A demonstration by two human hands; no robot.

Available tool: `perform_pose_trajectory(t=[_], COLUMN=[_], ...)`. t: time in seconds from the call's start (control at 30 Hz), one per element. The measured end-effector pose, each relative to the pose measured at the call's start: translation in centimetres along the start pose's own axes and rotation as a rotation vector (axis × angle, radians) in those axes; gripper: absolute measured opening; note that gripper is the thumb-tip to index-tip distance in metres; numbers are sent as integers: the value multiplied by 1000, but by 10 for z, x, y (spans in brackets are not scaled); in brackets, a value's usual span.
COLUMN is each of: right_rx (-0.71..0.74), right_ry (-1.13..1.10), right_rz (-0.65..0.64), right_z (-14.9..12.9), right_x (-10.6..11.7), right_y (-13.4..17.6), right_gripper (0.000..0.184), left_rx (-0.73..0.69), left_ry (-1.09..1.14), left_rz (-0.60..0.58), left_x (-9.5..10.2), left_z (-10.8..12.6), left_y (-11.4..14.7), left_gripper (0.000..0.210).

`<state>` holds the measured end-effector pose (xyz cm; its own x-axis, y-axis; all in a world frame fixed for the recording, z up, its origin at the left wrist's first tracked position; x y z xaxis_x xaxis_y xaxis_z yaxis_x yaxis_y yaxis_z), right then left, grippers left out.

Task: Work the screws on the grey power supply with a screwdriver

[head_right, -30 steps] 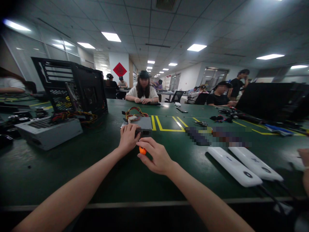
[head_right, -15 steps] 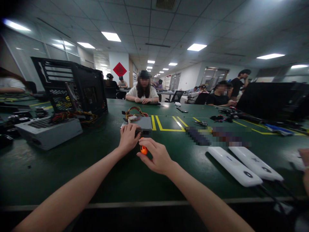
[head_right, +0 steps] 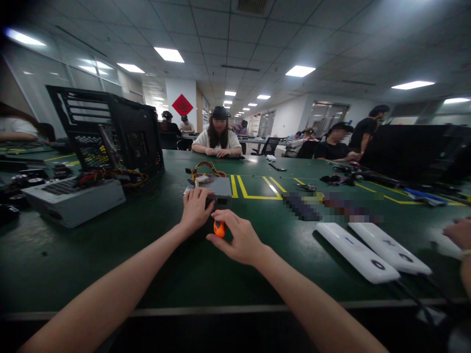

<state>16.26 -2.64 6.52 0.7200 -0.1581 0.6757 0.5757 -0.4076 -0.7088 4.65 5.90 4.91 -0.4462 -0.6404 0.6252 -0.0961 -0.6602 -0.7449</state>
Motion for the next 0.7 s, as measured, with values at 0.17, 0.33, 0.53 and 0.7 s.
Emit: perform_pose_trajectory(t=[0.17,0.33,0.53,0.7], right_rx=[-27,42,-110,-32], right_ry=[-49,-6,-13,-28], right_rz=[0,-36,36,-57], right_z=[3,-6,12,1], right_x=[0,-1,1,-2], right_y=[1,-3,2,0], right_gripper=[30,31,31,35], left_rx=[8,10,10,4], left_ry=[-10,-5,-8,-6], left_rz=[-4,-14,-2,-11], left_x=[0,-1,-1,-2], left_z=[0,0,-1,-1], left_y=[0,-1,0,-1], left_gripper=[24,24,23,24])
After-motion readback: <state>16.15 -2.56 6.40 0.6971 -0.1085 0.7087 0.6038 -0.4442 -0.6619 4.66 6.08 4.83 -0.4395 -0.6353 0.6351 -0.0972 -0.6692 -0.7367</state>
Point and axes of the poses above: each hand's wrist, its own y-axis away from the middle knuckle, its own x-axis out of the back of the hand, z = x × y, the point moved 8 cm from there along -y, towards the middle knuckle, and after that the axes turned 3 degrees about y, right-handed, at the moved point
